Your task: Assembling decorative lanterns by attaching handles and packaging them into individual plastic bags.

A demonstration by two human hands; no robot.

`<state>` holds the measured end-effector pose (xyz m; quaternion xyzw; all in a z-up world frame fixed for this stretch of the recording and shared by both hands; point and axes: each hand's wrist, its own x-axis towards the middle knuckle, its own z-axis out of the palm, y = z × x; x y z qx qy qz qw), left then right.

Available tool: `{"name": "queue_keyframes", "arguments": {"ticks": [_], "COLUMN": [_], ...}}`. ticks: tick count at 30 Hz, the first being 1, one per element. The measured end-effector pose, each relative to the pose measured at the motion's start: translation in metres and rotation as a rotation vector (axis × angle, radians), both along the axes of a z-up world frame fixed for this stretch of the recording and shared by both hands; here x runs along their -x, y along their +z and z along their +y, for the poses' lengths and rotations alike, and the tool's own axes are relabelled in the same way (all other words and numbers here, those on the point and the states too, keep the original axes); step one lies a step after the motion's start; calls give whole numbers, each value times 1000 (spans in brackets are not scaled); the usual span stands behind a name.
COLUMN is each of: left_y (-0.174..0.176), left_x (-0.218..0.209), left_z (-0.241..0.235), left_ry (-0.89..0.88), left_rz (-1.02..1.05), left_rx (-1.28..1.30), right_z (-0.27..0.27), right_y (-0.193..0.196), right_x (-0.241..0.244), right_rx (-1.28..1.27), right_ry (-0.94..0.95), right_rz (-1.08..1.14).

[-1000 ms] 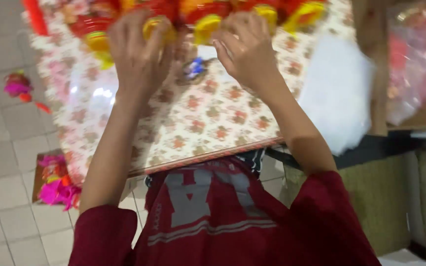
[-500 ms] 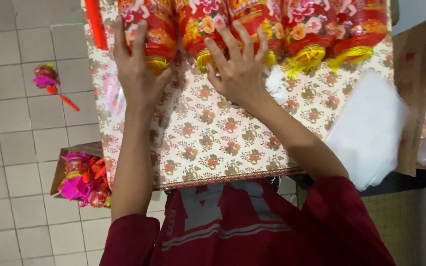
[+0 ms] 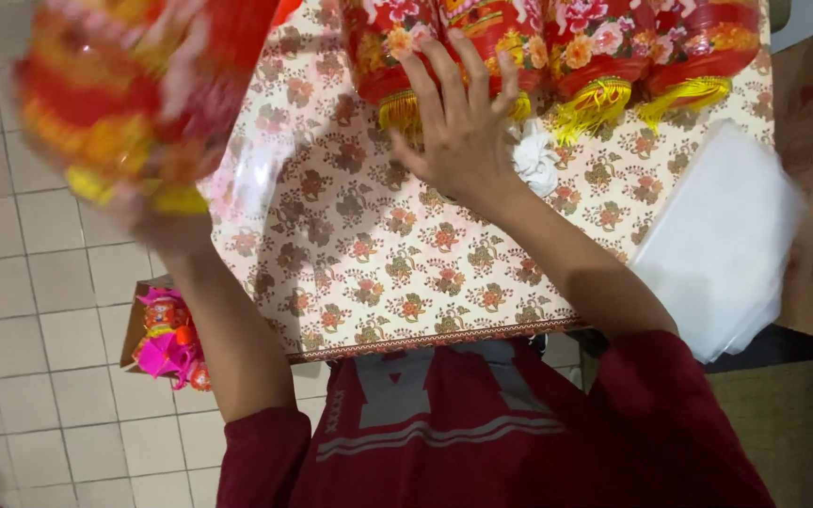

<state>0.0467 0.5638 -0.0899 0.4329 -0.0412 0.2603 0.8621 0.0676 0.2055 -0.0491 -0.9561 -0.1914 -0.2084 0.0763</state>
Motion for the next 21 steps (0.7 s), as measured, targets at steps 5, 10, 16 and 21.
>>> {"name": "queue_keyframes", "arguments": {"ticks": [5, 10, 16, 21], "left_y": [13, 24, 32, 40], "left_x": [-1, 1, 12, 11], "left_z": [2, -2, -5, -16], "left_ry": [-66, -137, -206, -285], "left_rz": [21, 69, 147, 209], "left_rx": [-67, -132, -202, -253], "right_z": [16, 26, 13, -28], "right_y": [-1, 35, 64, -44], "right_x": [12, 20, 63, 121], "right_rx": [-418, -914, -1245, -1377], "right_ry": [62, 286, 942, 834], "right_rz": [15, 231, 1327, 1206]}}
